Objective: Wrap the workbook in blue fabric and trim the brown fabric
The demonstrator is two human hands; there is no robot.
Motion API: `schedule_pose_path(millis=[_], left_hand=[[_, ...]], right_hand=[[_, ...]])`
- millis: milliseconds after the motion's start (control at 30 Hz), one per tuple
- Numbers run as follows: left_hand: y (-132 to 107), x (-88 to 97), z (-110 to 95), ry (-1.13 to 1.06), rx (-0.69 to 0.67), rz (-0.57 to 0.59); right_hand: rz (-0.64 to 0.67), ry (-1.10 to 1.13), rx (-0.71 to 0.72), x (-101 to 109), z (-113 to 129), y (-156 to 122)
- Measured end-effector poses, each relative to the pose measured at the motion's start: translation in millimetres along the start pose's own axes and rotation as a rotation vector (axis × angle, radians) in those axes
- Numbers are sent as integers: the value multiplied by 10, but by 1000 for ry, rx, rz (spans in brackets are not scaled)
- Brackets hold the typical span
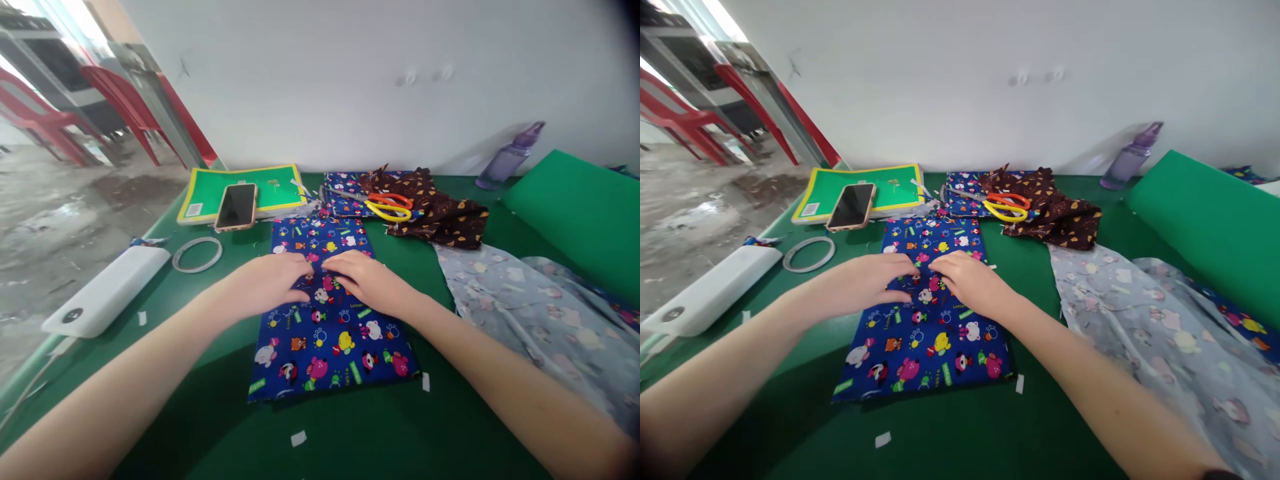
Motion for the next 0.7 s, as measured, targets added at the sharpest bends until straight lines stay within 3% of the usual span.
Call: schedule_pose_path(millis=[200, 400, 567, 633, 700], left_hand=[[90, -53, -116, -20, -22, 13], [43, -32, -48, 5, 54, 44], [-171, -14, 341, 5, 174, 119], [-300, 85, 637, 52, 305, 53], [-410, 174, 860, 62, 379, -6]], right_hand=[[43, -13, 36, -135, 81, 47], [143, 46, -1, -36, 38, 24], [219, 69, -112, 185, -271, -121], [109, 14, -243, 374, -528, -200], [-94, -72, -397, 625, -781, -311]])
Point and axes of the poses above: each hand's wrist, its own y-axis towards the middle knuckle, its own x-axis out of the back of the hand, z = x × y, the point moved 9 cm from there along y, towards the middle knuckle, and after that the axes turned 10 degrees about z, right-handed, at the moved point
